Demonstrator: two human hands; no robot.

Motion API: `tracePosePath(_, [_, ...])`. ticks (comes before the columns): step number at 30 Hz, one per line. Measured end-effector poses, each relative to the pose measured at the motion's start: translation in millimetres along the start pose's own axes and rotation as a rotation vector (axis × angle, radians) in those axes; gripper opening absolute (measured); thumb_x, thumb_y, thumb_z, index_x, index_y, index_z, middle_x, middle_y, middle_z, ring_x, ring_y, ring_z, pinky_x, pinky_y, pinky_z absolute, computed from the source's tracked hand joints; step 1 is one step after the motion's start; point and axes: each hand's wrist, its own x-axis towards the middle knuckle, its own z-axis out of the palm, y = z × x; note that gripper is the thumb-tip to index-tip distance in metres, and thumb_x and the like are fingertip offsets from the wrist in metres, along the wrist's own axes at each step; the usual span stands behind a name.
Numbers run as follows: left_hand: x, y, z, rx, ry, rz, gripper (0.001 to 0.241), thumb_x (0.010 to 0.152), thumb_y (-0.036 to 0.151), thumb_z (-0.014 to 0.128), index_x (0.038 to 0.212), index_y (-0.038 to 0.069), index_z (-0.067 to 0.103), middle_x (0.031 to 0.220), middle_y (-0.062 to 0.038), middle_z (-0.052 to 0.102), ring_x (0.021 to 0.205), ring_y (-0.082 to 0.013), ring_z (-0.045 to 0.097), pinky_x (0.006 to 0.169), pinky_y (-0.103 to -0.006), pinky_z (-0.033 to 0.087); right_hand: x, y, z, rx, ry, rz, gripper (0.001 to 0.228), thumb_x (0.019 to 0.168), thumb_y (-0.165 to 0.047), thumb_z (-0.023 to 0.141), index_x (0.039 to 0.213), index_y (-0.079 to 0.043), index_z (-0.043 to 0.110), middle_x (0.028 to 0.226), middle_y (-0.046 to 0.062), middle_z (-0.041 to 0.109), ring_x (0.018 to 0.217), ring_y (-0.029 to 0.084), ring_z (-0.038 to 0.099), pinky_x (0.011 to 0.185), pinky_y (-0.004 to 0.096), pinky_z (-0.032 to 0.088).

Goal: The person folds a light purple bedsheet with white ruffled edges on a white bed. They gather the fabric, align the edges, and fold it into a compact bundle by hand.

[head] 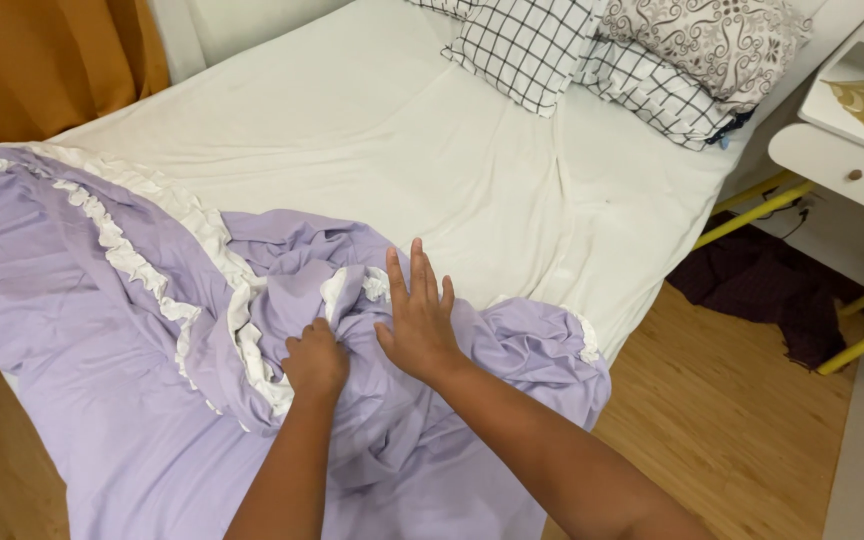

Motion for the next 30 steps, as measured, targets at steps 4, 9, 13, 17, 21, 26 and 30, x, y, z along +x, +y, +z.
tracePosePath(4, [6.4, 9.7, -0.2, -0.106, 0.101, 0.062, 0.033, 0.090, 0.015, 0.065, 0.121, 0.005, 0.057, 0.124, -0.016, 0.066, 0.114, -0.0425, 0.059, 0.090, -0.0553, 0.051, -0.2, 1.1, -15.4, -0.002, -0.017, 0.003, 0.117, 0.077, -0.022, 0.082, 0.161, -0.011, 0.000, 0.166, 0.030, -0.006, 0.154, 0.045, 0.010, 0.114, 0.070, 0.016])
tracePosePath(9, [3.0, 40.6, -18.2, -0.408, 0.257, 0.125, 0.028, 0.092, 0.013, 0.064, 0.115, -0.001, 0.057, 0.105, -0.027, 0.070, 0.099, -0.0470, 0.066, 0.085, -0.0549, 0.051, 3.0, -2.0, -39.0, 0.058, -0.077, -0.006, 0.122, 0.073, -0.021, 0.085, 0.161, -0.016, 0.000, 0.167, 0.026, -0.005, 0.152, 0.044, 0.014, 0.113, 0.069, 0.020])
tracePosePath(13, [-5.2, 88.8, -47.0, -0.530, 0.282, 0.127, 0.028, 0.089, 0.012, 0.065, 0.112, -0.001, 0.057, 0.100, -0.028, 0.071, 0.096, -0.0471, 0.067, 0.084, -0.0538, 0.051, 4.0, 6.2, -49.6, 0.048, -0.117, -0.005, 0.125, 0.071, -0.022, 0.087, 0.162, -0.017, 0.001, 0.169, 0.022, -0.001, 0.154, 0.043, 0.014, 0.115, 0.066, 0.021])
tracePosePath(17, [-22.2, 146.1, -80.4, -0.711, 0.334, 0.195, 0.029, 0.088, 0.010, 0.064, 0.114, -0.001, 0.058, 0.097, -0.029, 0.070, 0.093, -0.0456, 0.069, 0.081, -0.0506, 0.053, 4.0, 25.6, -65.2, 0.135, -0.104, 0.013, 0.131, 0.065, -0.025, 0.089, 0.160, -0.016, 0.000, 0.168, 0.022, 0.004, 0.153, 0.044, 0.012, 0.117, 0.062, 0.019])
tracePosePath(21, [-38.7, 204.1, -104.3, -0.816, 0.329, 0.255, 0.030, 0.088, 0.011, 0.064, 0.115, 0.000, 0.058, 0.095, -0.028, 0.071, 0.091, -0.0426, 0.071, 0.079, -0.0480, 0.054, 12.3, 50.5, -91.5, 0.179, 0.117, 0.077, 0.120, 0.075, -0.029, 0.085, 0.161, -0.013, 0.003, 0.167, 0.024, 0.008, 0.150, 0.049, 0.015, 0.116, 0.063, 0.018])
tracePosePath(26, [-47.0, 267.8, -99.9, -0.885, 0.309, 0.293, 0.027, 0.088, 0.013, 0.064, 0.112, 0.002, 0.059, 0.093, -0.024, 0.072, 0.086, -0.0391, 0.072, 0.077, -0.0460, 0.055, 24.5, 107.3, -116.3, 0.099, 0.306, 0.048, 0.101, 0.082, -0.022, 0.076, 0.162, -0.007, 0.014, 0.151, 0.023, 0.038, 0.133, 0.046, 0.041, 0.108, 0.059, 0.033])
tracePosePath(30, [-43.2, 307.4, -84.3, -0.915, 0.318, 0.327, 0.024, 0.086, 0.014, 0.066, 0.106, 0.002, 0.061, 0.089, -0.021, 0.072, 0.082, -0.0371, 0.072, 0.074, -0.0444, 0.054, 29.2, 146.0, -146.9, 0.197, 0.254, 0.055, 0.069, 0.083, -0.010, 0.070, 0.146, -0.005, 0.042, 0.131, 0.018, 0.059, 0.113, 0.041, 0.055, 0.095, 0.049, 0.047])
